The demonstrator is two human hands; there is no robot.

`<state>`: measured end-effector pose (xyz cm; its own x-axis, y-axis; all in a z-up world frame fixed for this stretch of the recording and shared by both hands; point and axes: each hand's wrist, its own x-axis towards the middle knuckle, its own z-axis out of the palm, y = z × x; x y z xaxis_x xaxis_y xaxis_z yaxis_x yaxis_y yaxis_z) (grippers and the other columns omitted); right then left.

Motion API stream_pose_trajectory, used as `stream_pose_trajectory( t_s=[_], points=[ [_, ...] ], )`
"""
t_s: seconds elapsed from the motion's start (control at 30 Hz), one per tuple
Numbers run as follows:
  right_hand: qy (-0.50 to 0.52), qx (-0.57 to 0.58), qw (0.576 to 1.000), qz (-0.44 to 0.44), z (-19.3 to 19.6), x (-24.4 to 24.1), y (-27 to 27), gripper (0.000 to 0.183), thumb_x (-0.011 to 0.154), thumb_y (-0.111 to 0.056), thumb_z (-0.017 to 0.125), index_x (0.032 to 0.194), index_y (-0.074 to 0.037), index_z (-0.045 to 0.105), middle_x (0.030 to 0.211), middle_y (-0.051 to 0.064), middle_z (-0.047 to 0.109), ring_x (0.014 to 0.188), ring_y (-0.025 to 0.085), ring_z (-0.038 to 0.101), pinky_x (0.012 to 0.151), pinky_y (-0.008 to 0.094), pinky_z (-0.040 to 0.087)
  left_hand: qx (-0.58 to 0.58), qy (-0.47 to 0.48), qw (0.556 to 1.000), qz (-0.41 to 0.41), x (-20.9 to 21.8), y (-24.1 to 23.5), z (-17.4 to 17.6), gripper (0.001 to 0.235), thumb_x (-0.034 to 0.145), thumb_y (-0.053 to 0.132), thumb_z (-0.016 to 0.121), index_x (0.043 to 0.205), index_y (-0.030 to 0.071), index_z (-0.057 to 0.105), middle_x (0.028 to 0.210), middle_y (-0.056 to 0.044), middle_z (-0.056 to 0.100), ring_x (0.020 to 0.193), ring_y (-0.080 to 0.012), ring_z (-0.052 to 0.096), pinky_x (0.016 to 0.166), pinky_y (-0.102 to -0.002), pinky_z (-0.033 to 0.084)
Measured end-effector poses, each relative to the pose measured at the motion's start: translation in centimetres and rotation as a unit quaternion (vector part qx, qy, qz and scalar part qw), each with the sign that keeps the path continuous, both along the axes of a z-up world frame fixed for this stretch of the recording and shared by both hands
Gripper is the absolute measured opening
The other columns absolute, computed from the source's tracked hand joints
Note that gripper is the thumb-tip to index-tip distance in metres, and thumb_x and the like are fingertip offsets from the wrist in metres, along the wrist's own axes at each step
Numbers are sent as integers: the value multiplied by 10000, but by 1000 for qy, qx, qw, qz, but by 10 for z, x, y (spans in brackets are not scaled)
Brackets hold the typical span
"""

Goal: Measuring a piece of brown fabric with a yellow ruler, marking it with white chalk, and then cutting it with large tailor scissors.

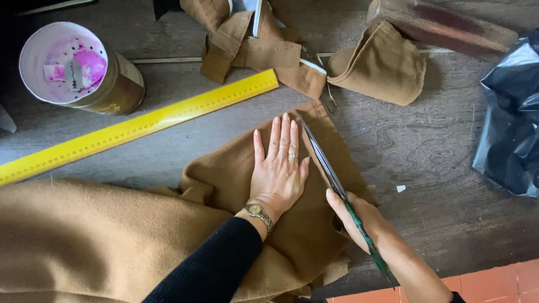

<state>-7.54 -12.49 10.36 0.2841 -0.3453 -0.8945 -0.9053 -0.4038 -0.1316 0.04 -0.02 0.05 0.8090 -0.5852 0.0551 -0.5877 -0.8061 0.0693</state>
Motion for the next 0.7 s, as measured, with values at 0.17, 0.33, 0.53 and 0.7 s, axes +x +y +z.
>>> stream_pose_trajectory(
  t_s=[0.17, 0.33, 0.53, 0.7],
  points=[
    [-28, -3, 1000, -9, -16, -9, -3, 527, 866, -610, 392, 894, -128, 602, 849, 83, 637, 821, 221, 603, 760, 314, 417, -5, -4, 1000, 1, 0, 0, 1, 701, 967, 465, 251, 1516, 34, 182, 1602, -140, 114, 1489, -295, 75, 1179, -558, 78],
    [-121, 8, 992, 21, -34, -25, -8, 518, 949, -579, 422, 688, -134, 376, 608, 14, 375, 579, 161, 387, 607, 299, 281, -6, -3, 1000, 2, 0, 0, 2, 703, 968, 461, 239, 1515, 27, 168, 1600, -146, 118, 1487, -296, 83, 1177, -561, 79],
    [-47, 8, 999, -10, -12, -7, -1, 538, 856, -581, 408, 1091, -173, 670, 899, 75, 691, 859, 221, 632, 755, 294, 413, -20, 7, 1000, 6, 2, -2, -4, 711, 934, 463, 322, 1501, 43, 231, 1592, -131, 169, 1481, -281, 113, 1177, -544, 85],
    [-79, 20, 996, -34, -8, -7, -2, 481, 886, -525, 450, 1044, -116, 647, 982, 61, 673, 967, 206, 626, 839, 303, 436, -197, 34, 979, 40, 60, 9, 18, 475, 881, 301, 557, 1293, 68, 519, 1278, -145, 517, 1159, -317, 490, 941, -530, 375]
  ],
)
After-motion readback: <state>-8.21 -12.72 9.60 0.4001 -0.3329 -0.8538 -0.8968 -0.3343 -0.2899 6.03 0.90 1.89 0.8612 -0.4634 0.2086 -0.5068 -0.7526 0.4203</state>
